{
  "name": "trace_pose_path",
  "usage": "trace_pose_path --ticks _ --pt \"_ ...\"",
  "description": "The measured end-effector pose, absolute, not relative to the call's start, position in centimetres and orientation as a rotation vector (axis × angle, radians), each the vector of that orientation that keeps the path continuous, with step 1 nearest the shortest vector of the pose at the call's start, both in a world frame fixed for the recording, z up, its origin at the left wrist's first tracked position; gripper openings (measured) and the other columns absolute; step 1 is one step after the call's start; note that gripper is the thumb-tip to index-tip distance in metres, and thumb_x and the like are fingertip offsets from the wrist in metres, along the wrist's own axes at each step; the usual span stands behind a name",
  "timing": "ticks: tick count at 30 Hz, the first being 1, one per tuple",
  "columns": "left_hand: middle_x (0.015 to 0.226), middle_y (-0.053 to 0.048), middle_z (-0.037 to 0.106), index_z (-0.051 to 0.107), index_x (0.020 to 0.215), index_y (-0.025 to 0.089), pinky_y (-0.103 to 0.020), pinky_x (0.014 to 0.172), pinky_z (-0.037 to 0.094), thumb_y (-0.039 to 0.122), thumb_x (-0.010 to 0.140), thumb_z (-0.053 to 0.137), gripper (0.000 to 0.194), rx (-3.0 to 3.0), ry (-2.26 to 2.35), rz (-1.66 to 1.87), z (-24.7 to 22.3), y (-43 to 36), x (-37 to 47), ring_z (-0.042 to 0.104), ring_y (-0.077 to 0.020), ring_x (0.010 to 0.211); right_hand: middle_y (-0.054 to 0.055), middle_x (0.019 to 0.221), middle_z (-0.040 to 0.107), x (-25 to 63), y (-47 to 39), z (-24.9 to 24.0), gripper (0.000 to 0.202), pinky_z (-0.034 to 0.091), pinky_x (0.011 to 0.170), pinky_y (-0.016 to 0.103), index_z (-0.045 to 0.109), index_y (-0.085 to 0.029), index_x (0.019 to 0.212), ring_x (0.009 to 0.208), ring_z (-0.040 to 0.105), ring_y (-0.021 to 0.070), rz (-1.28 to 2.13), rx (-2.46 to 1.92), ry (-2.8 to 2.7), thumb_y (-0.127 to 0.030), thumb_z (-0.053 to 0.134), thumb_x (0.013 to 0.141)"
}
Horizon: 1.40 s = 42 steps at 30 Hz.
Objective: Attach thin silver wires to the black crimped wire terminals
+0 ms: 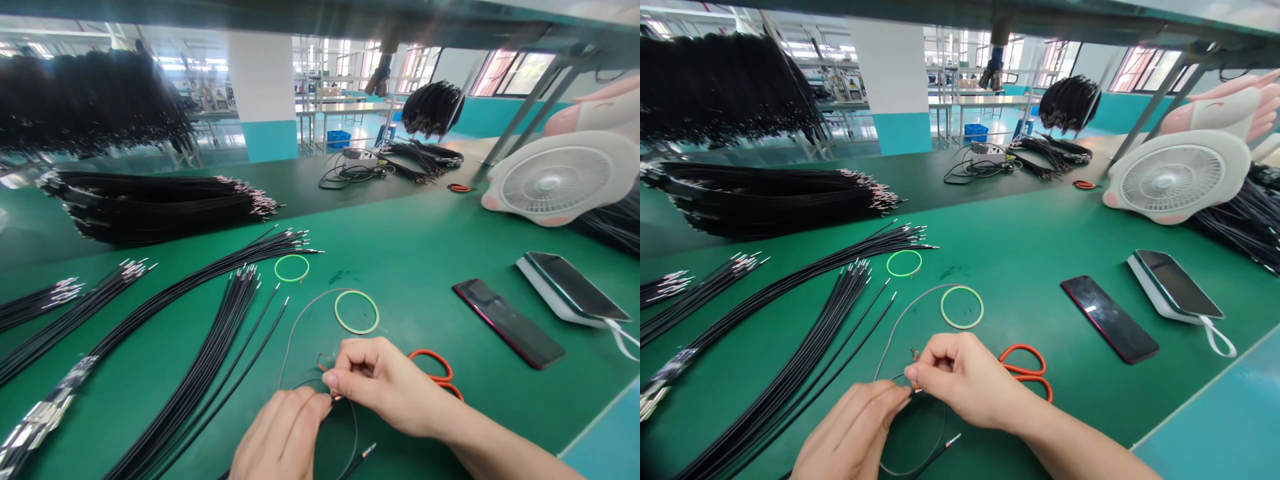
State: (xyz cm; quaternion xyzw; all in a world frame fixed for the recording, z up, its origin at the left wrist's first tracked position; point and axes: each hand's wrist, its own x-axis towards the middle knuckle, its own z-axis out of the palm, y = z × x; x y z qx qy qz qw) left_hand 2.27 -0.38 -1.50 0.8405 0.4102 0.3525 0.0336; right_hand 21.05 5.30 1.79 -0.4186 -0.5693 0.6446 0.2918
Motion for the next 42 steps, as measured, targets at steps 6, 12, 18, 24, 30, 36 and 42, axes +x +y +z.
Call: trace_pose_path --ticks 6,12,18,24,30,36,42 --pt "0.094 -0.008 0.072 0.057 0.114 0.015 -0.028 0.075 0.053 0.002 0.089 0.045 0.031 2.647 1.285 0.999 -1.7 -0.2 1.9 0.068 -0.0180 0.078 -0.003 0.064 0.048 21.2 5.1 1.5 0.038 0.031 0.052 0.023 0.055 -0.017 0.065 0.057 0.040 0.0098 1.658 -1.125 -1.615 -0.049 0.065 0.081" --pt "0.079 -0.005 0.068 0.058 0.098 0.018 -0.025 0.066 0.054 0.008 0.090 0.048 0.017 2.660 1.286 0.932 -1.5 -0.2 2.2 0.067 -0.0158 0.067 -0.004 0.061 0.045 21.2 5.0 1.8 0.036 0.029 0.049 0.022 0.058 -0.017 0.065 0.055 0.037 0.0091 1.561 -1.121 -1.703 -0.047 0.063 0.084" --pt "0.070 -0.001 0.060 0.057 0.088 0.021 -0.023 0.058 0.049 0.010 0.092 0.044 0.017 2.441 1.353 0.941 -1.0 -0.6 3.0 0.060 -0.0133 0.059 -0.002 0.065 0.049 21.1 5.0 1.7 0.036 0.032 0.051 0.023 0.058 -0.016 0.064 0.057 0.040 0.0098 1.498 -1.112 -1.781 -0.045 0.059 0.086" --pt "0.071 -0.001 0.060 0.057 0.090 0.021 -0.022 0.060 0.049 0.012 0.093 0.045 0.016 2.416 1.371 0.904 -1.0 -0.6 3.2 0.059 -0.0132 0.060 -0.002 0.063 0.052 21.3 5.4 1.3 0.035 0.035 0.053 0.022 0.061 -0.016 0.068 0.058 0.043 0.0106 1.567 -1.175 -1.816 -0.045 0.057 0.088" --pt "0.072 -0.002 0.059 0.056 0.086 0.022 -0.025 0.066 0.049 0.014 0.094 0.042 0.018 2.278 1.439 0.947 -1.2 -0.8 3.4 0.060 -0.0151 0.064 0.001 0.069 0.061 22.0 6.0 1.3 0.035 0.042 0.059 0.024 0.066 -0.016 0.074 0.063 0.051 0.0128 1.692 -1.138 -1.816 -0.049 0.063 0.084" --pt "0.068 0.002 0.055 0.058 0.082 0.022 -0.021 0.056 0.045 0.018 0.095 0.042 0.020 2.153 1.361 0.841 -1.0 -0.4 2.9 0.055 -0.0116 0.056 -0.001 0.067 0.057 21.4 5.5 1.1 0.027 0.038 0.056 0.023 0.064 -0.016 0.071 0.060 0.046 0.0114 1.614 -1.192 -1.766 -0.040 0.065 0.083" --pt "0.078 0.001 0.064 0.064 0.089 0.023 -0.021 0.063 0.046 0.021 0.090 0.054 0.011 1.819 1.414 1.038 -1.2 -0.1 3.7 0.060 -0.0127 0.066 -0.004 0.056 0.047 20.9 5.5 0.4 0.026 0.029 0.048 0.020 0.060 -0.015 0.068 0.053 0.036 0.0089 1.652 -1.329 -1.642 -0.036 0.066 0.080"
